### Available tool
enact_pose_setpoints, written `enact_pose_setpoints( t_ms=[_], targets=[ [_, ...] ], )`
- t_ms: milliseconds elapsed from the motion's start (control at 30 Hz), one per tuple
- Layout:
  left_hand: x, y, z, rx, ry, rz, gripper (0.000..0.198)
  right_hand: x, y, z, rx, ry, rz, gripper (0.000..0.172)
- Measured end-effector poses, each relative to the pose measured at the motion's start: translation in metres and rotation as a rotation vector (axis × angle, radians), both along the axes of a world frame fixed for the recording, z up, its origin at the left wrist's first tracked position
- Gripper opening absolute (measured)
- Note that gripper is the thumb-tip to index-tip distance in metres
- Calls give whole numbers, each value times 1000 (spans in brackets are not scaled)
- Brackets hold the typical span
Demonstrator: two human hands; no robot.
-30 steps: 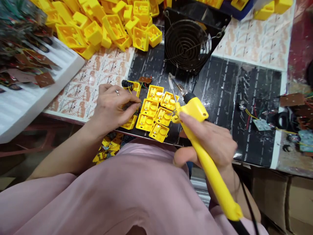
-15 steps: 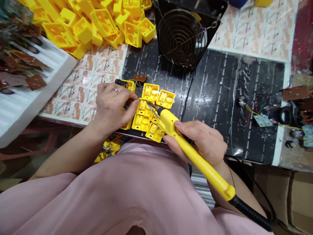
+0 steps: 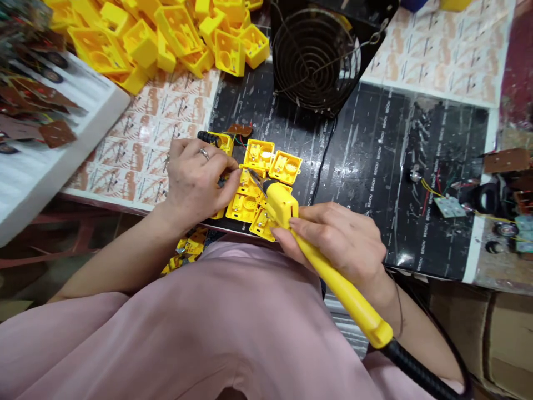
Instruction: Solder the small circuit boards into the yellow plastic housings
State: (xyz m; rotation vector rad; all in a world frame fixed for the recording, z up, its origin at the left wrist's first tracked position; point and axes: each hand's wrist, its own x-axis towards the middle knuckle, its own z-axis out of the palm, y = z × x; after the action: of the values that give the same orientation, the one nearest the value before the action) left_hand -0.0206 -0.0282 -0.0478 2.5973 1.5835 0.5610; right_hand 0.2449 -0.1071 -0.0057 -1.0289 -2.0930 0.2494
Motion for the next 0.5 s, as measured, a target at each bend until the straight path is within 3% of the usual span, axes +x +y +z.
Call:
enact_pose_setpoints(
  t_ms=[200,500],
  targets=[
    [0,0,0,29,15,-8,25,0,0,-2,38,-10,-1,14],
    [0,1,-1,27,12,13,27,26,-10,-26,-141,125,-160,19]
  ],
)
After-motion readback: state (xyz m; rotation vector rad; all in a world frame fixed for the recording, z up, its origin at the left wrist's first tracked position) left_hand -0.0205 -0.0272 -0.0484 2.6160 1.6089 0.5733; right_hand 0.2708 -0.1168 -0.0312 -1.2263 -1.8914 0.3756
